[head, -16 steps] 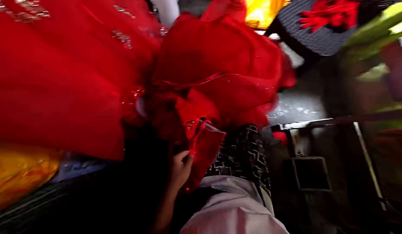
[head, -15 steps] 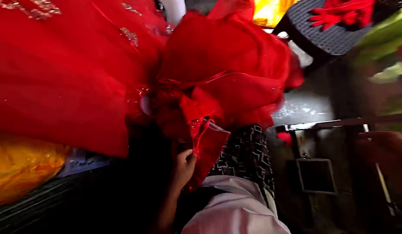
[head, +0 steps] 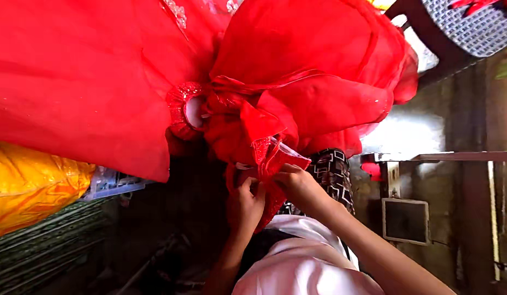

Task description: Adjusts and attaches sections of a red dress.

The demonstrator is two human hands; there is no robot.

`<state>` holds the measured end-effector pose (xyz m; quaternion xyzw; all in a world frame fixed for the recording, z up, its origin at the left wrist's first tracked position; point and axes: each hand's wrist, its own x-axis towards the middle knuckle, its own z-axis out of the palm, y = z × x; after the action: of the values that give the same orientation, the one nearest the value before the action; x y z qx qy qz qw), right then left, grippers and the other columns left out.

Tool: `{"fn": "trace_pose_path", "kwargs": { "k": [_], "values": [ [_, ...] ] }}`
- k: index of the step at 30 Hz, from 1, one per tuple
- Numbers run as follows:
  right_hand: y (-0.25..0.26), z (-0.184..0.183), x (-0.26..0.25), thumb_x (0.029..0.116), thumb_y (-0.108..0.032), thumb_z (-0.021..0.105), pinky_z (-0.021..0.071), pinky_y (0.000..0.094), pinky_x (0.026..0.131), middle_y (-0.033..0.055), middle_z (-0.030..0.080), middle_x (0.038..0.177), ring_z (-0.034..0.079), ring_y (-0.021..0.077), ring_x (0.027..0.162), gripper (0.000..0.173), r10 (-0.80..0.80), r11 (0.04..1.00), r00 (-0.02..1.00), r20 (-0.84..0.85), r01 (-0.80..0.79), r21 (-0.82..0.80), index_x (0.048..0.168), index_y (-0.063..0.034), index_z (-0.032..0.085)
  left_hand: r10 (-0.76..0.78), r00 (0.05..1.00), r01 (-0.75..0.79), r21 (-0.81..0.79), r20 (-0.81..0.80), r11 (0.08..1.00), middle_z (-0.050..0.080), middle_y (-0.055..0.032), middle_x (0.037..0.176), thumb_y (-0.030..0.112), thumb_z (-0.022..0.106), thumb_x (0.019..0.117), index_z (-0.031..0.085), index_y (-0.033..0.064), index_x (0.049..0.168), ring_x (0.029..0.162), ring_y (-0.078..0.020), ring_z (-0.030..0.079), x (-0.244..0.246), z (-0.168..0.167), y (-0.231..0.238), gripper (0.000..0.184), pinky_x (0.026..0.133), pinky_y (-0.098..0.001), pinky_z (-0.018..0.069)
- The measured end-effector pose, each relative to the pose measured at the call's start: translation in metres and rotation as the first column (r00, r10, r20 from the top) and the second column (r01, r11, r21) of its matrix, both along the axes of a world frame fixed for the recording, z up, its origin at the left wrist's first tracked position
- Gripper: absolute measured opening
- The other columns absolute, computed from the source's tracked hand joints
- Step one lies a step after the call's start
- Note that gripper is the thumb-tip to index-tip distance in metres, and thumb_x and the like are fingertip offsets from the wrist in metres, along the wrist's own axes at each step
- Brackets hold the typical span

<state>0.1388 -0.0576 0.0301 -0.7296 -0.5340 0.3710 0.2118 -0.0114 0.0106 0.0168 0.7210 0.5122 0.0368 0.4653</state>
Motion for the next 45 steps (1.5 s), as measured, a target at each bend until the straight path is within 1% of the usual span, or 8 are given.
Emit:
{"fn": "trace_pose_path", "kwargs": {
  "k": [6,11,19,31,35,38,41,45],
  "values": [
    [0.021,0.012,-0.001,0.102,-0.002,0.05,0.0505,0.0527,0.096,0.0237,0.066,0.113,0.062,0.0405,0.114,0.024,0.133,0.944,0.99,0.049,-0.112,-0.311,0.11,0.0023,0.073,0.02,1.0,-0.018,0.054,-0.024,0.998,0.074,-0.0167,0.095,0.017,0.058,0.1006,0.072,-0.0034,0.108,0.089,-0.0249,0.073,0.002,-0.004,-0.005,0.025,0.084,-0.0419,0.0579],
    [0.032,0.017,-0.006,0.1027,-0.002,0.048,0.0493,0.0521,0.097,0.0232,0.064,0.118,0.06,0.04,0.119,0.025,0.182,0.899,0.982,0.059,-0.142,-0.414,0.112,0.002,0.071,0.016,0.999,-0.013,0.09,-0.032,0.996,0.073,-0.0176,0.092,0.016,0.06,0.0999,0.071,-0.0046,0.106,0.086,-0.0269,0.073,0.004,-0.004,-0.007,0.024,0.081,-0.0432,0.0582],
    [0.023,-0.001,0.002,0.1009,-0.002,0.052,0.0497,0.053,0.097,0.0222,0.065,0.117,0.063,0.0371,0.111,0.02,0.027,0.952,0.992,-0.12,-0.062,-0.301,0.112,0.0057,0.067,0.056,0.998,-0.058,0.189,0.015,0.98,0.074,-0.0171,0.09,0.013,0.061,0.0972,0.071,-0.0057,0.101,0.085,-0.0265,0.073,0.003,-0.011,-0.009,0.022,0.081,-0.0437,0.0579],
    [0.018,-0.006,-0.001,0.0999,-0.001,0.053,0.0514,0.0474,0.093,0.0204,0.065,0.109,0.065,0.0324,0.103,0.019,-0.031,0.973,0.989,-0.142,-0.002,-0.232,0.108,0.0056,0.068,0.043,0.998,-0.034,0.225,-0.037,0.974,0.072,-0.0178,0.09,0.013,0.061,0.0972,0.071,-0.0055,0.099,0.085,-0.0272,0.072,0.005,-0.008,-0.01,0.021,0.08,-0.0428,0.0572],
    [0.02,-0.004,-0.006,0.101,-0.004,0.052,0.0511,0.0487,0.095,0.0202,0.066,0.114,0.065,0.033,0.107,0.021,-0.046,0.963,0.991,-0.128,0.01,-0.27,0.112,0.004,0.068,0.019,0.994,0.018,0.33,-0.11,0.944,0.072,-0.0148,0.091,0.021,0.062,0.0971,0.074,-0.0002,0.095,0.092,-0.0323,0.07,0.0,-0.01,-0.013,0.024,0.09,-0.0607,0.0463],
    [0.025,-0.001,-0.011,0.1015,-0.007,0.053,0.05,0.0515,0.097,0.0216,0.066,0.116,0.064,0.0356,0.112,0.023,-0.045,0.954,0.995,-0.087,0.017,-0.3,0.114,0.0043,0.068,0.011,0.993,0.032,0.349,-0.121,0.936,0.074,-0.0136,0.093,0.024,0.062,0.0975,0.075,0.001,0.1,0.092,-0.0311,0.071,-0.002,-0.009,-0.02,0.027,0.092,-0.062,0.0458],
    [0.03,0.003,-0.02,0.1026,-0.009,0.051,0.0492,0.0536,0.097,0.0239,0.065,0.119,0.063,0.039,0.115,0.025,-0.022,0.944,1.0,-0.019,0.015,-0.329,0.117,0.0048,0.067,0.036,0.996,-0.004,0.378,-0.079,0.926,0.073,-0.0134,0.089,0.022,0.065,0.0951,0.075,-0.0003,0.095,0.087,-0.0305,0.071,0.001,-0.011,-0.025,0.025,0.088,-0.0606,0.0473],
    [0.018,-0.01,-0.02,0.1021,-0.007,0.053,0.0518,0.0518,0.095,0.023,0.069,0.11,0.067,0.0385,0.109,0.023,-0.024,0.99,1.0,-0.013,0.022,-0.142,0.111,0.0056,0.07,0.074,0.996,-0.051,0.382,-0.046,0.923,0.074,-0.013,0.091,0.022,0.068,0.0931,0.075,0.0006,0.097,0.089,-0.0301,0.071,0.0,-0.018,-0.025,0.023,0.089,-0.062,0.0462]
  ]
}}
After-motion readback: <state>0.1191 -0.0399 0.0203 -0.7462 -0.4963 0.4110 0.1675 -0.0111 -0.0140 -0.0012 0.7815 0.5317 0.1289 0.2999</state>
